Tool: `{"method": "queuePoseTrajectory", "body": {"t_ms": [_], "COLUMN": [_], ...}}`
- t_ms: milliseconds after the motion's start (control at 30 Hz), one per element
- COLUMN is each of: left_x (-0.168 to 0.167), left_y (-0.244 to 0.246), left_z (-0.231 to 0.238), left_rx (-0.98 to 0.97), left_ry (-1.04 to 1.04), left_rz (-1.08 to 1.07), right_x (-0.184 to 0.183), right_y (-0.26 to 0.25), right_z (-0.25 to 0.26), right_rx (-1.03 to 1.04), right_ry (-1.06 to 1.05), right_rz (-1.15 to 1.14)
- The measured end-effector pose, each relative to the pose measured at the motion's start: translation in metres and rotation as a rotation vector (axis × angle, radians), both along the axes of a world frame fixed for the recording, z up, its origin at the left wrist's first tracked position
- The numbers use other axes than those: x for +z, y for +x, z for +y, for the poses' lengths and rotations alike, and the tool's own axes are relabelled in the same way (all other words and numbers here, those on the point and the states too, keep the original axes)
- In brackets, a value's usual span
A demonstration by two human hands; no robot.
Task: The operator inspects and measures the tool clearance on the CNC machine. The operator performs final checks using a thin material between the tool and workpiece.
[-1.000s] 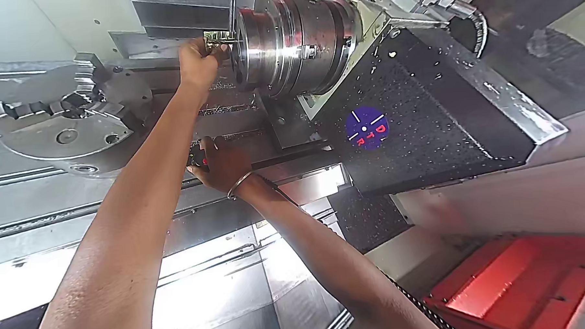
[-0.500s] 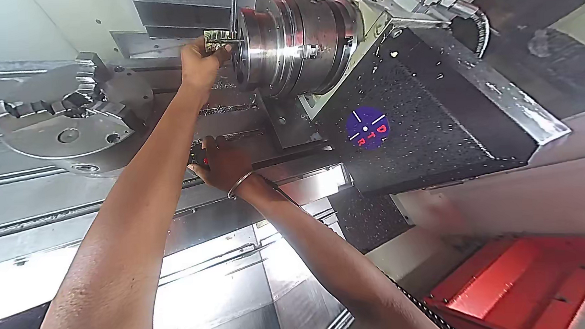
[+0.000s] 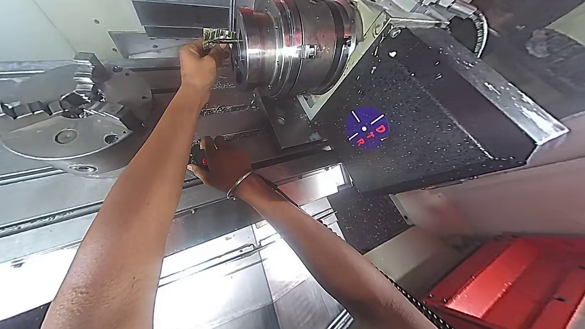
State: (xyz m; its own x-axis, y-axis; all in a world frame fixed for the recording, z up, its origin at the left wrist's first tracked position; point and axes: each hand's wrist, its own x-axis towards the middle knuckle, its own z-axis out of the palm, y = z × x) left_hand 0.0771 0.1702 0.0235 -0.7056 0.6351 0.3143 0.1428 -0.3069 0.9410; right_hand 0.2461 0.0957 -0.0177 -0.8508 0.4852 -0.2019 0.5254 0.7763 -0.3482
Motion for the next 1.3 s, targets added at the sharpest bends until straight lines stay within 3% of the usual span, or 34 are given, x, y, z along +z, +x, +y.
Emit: {"method": "queuePoseTrajectory", "body": {"t_ms": [1300], "left_x": [0.006], "left_y": [-0.010], "left_z": [-0.003], "left_rx": [-0.031], "left_ry": [-0.040], "left_rz": [0.022], "right_x": [0.000], "right_y": [0.001], "right_z": [0.001], "right_rx": [0.012], "right_ry": [0.001], "right_rz": [0.020]}}
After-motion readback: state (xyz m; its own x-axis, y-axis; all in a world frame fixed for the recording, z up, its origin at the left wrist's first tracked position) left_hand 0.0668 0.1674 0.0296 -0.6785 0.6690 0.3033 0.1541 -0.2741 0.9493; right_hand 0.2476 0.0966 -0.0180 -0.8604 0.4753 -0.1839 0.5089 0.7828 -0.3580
